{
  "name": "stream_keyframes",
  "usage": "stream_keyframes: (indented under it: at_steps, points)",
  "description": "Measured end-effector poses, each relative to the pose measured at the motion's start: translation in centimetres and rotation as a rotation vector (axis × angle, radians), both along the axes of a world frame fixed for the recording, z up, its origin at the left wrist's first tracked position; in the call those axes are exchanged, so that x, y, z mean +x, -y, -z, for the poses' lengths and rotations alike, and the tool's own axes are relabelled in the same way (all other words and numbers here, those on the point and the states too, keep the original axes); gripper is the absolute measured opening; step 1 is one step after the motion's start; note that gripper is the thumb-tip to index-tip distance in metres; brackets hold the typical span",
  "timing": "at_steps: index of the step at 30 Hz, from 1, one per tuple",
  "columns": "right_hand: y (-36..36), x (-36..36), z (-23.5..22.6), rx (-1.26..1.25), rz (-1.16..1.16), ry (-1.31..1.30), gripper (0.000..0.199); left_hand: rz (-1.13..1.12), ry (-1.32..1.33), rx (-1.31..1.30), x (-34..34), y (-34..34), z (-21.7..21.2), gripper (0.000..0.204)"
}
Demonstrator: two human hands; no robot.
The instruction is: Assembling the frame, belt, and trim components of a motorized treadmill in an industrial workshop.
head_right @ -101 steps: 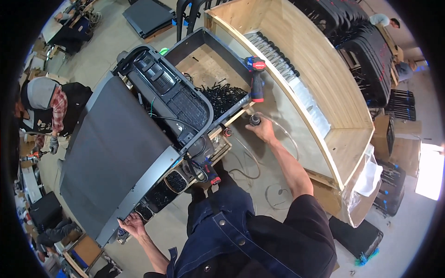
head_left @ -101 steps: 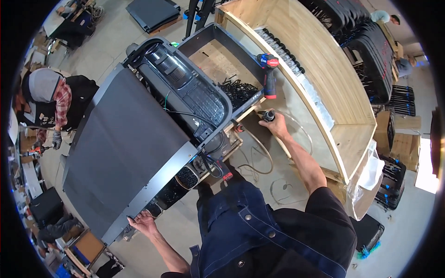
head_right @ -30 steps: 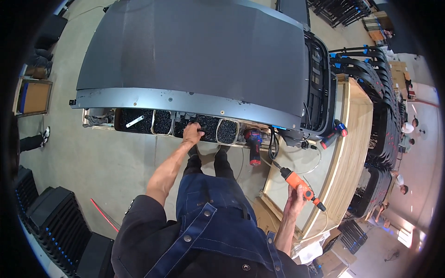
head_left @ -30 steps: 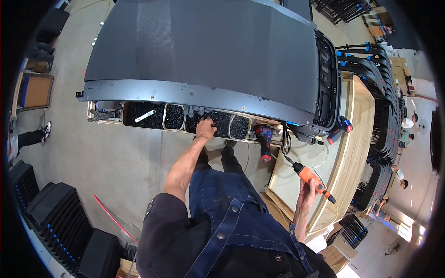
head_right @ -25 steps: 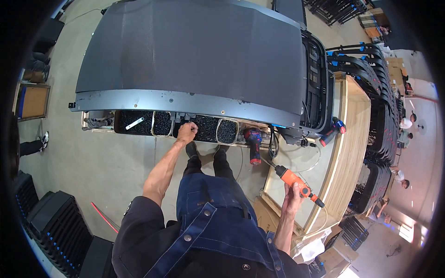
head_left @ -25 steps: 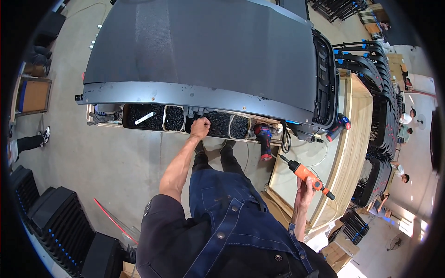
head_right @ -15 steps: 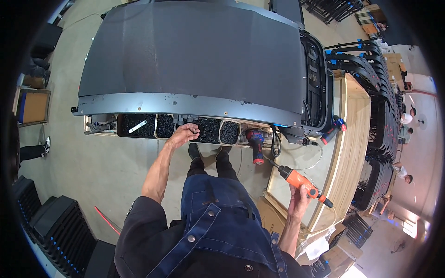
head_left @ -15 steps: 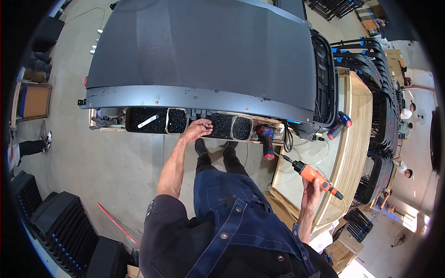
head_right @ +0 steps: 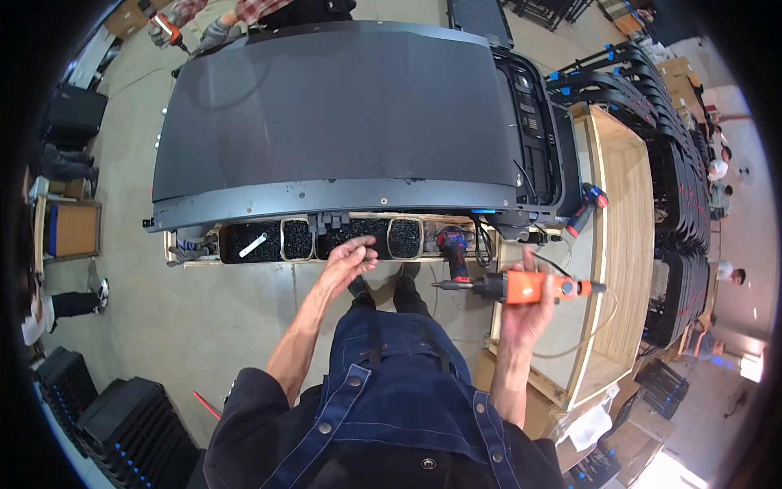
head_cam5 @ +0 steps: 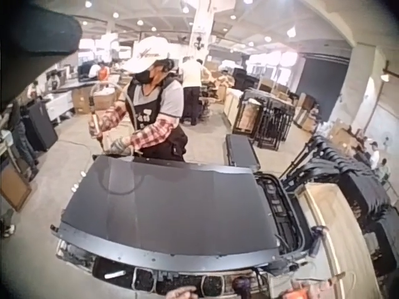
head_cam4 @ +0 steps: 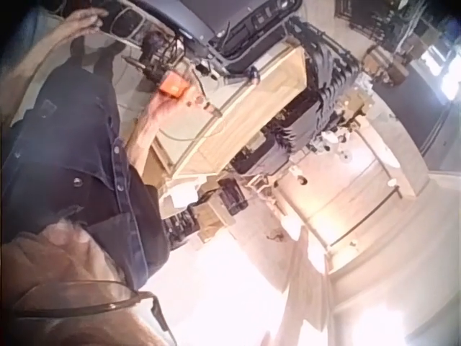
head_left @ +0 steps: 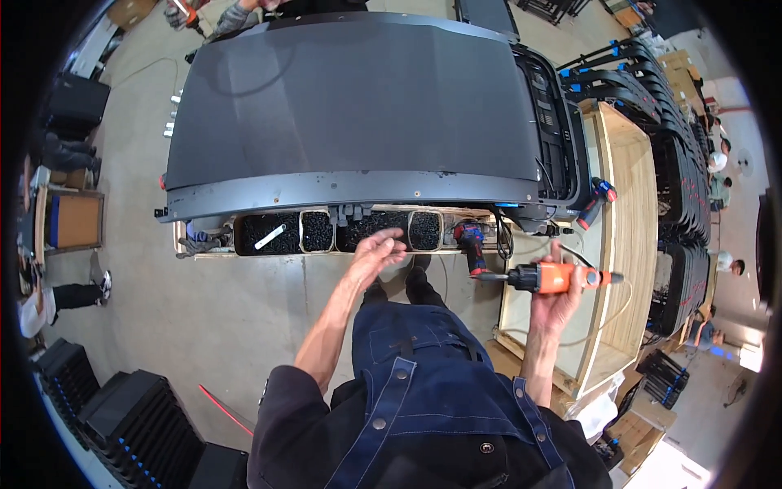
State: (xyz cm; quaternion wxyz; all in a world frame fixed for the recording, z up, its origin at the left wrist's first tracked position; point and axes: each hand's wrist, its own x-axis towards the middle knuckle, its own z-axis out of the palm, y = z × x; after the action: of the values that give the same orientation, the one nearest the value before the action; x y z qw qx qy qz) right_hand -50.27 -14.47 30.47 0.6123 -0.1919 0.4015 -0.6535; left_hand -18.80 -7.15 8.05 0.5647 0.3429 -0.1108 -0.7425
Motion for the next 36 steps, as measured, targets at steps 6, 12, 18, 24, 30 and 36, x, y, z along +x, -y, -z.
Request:
stream_keyframes:
  at_steps: [6,12,18,24,30,36]
  points:
    - [0.6,4.6,-0.7,-0.055,-0.186,-0.057,0.054,-0.054,-0.177,0.099,-5.0,-0.5,-8.4,0.023]
    - [1.8,4.0,-2.2,-0.121,-0.202,-0.127,0.048,-0.090,-0.561,0.139,-8.7,0.2,-11.2,0.019]
    - [4.4,0.5,-2.4,-0.156,-0.194,-0.166,0.046,-0.094,-0.612,0.180,-12.6,3.2,-12.5,0.017]
    - [7.4,-3.4,-1.7,-0.179,-0.134,-0.171,0.046,-0.132,-0.633,0.259,-17.2,7.5,-12.5,0.017]
    - [10.3,-5.8,-2.0,-0.252,-0.110,-0.314,0.048,-0.171,-0.265,0.305,-21.3,11.5,-13.6,0.016]
    - [14.3,-6.4,-3.8,-0.467,-0.113,-0.463,0.049,-0.047,-0.490,0.386,-23.8,17.8,-14.5,0.017]
